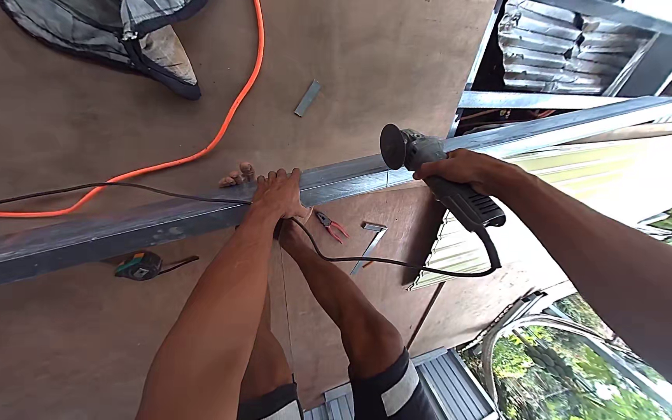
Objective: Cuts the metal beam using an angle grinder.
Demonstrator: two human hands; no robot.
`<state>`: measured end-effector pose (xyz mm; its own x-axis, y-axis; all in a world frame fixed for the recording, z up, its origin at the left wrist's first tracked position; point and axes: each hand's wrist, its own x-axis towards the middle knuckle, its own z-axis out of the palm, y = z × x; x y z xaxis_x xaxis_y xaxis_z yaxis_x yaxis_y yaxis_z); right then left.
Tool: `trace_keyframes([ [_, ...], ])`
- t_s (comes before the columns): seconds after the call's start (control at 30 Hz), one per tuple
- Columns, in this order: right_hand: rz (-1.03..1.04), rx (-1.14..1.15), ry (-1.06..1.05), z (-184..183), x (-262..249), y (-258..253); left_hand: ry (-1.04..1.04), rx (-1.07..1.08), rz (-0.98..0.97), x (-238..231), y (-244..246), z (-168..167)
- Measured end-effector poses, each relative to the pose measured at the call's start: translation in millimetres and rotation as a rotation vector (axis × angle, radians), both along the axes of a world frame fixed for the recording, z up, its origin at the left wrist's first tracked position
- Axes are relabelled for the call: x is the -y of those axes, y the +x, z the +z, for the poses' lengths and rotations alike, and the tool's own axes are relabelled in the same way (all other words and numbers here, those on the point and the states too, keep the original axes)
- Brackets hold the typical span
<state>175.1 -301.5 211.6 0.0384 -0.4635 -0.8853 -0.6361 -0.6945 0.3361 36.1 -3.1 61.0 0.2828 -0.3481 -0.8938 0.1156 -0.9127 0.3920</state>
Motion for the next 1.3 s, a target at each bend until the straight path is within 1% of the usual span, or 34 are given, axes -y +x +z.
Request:
trace_keyframes([
  [0.13,0.013,-0.013,-0.009,-2.1,1.6,-0.6,0.004,0.002,-0.005,0.1,0.3,-0.1],
  [0.33,-0.021,-0.003,0.0,-5.1,4.1,-2.5,0.005,0.013,-0.006,-0.1,-0.8,1.6],
  [0.97,-0.015,0.013,-0.015,-0.1,-4.6,-8.7,0.006,0.013,-0.015,0.6,0.0,2.0],
  [1.3,0.02,-0.039,-0.046,-3.1,-7.5,-3.5,0.019,0.007,-0.029,1.3,0.3,4.1],
])
